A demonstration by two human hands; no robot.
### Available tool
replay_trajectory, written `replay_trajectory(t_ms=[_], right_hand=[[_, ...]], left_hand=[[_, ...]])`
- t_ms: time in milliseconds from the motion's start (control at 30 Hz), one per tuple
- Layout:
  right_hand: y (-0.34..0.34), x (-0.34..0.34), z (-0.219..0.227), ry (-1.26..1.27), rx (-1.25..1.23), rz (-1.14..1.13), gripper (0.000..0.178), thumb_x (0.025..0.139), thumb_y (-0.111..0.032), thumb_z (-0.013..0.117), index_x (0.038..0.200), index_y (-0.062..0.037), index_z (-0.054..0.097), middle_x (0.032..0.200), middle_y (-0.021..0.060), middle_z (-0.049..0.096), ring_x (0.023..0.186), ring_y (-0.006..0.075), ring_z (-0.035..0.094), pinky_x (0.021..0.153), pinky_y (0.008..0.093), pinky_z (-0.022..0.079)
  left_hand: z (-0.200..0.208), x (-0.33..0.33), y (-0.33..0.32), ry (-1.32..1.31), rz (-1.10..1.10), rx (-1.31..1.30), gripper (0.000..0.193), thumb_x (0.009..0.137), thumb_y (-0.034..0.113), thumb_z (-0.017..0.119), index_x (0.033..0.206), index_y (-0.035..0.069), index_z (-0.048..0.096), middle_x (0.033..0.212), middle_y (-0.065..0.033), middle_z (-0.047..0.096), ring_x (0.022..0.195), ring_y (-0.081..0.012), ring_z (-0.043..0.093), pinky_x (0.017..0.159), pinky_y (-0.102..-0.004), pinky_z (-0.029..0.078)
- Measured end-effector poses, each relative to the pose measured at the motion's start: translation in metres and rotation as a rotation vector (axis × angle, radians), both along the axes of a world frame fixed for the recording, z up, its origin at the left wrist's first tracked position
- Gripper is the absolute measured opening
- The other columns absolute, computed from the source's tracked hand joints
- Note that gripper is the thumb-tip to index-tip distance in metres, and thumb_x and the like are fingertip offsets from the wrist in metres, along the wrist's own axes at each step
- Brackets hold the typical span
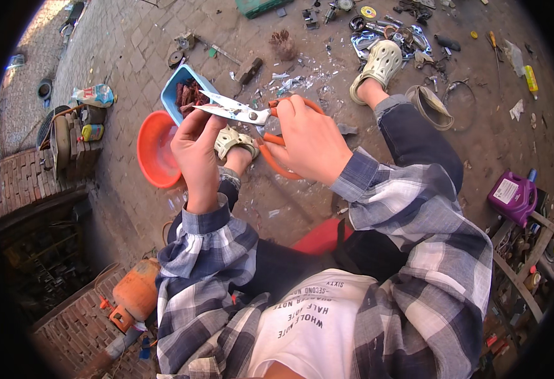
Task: The person sits on the ground and uses a hammer to strike small metal pieces on a metal block. They then use orange-handled scissors to cut and trim the metal pieces. The person handles the metal pieces by hand, placing them on the block and adjusting them before striking or cutting.
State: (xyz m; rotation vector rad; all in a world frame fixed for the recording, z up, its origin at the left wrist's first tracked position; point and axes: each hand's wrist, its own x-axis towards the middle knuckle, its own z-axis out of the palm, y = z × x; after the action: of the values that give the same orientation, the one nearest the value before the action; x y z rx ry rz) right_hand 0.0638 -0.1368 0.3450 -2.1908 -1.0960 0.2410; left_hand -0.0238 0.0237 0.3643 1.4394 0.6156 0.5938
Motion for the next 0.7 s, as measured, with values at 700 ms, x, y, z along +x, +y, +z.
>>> replay_trajectory(t_ms=[700], right_hand=[[0.005, -0.002, 0.001, 0.056, 0.026, 0.06, 0.039, 0.078, -0.028, 0.068, 0.097, -0.0002, 0.049, 0.092, 0.0148, 0.054, 0.076, 0.0329, 0.061, 0.06, 0.0409, 0.051]], left_hand=[[0.007, -0.011, 0.009, 0.072, -0.005, -0.012, 0.012, 0.081, -0.003, 0.064, 0.092, -0.006, 0.065, 0.083, -0.0024, 0.063, 0.074, -0.0074, 0.058, 0.066, -0.019, 0.044]])
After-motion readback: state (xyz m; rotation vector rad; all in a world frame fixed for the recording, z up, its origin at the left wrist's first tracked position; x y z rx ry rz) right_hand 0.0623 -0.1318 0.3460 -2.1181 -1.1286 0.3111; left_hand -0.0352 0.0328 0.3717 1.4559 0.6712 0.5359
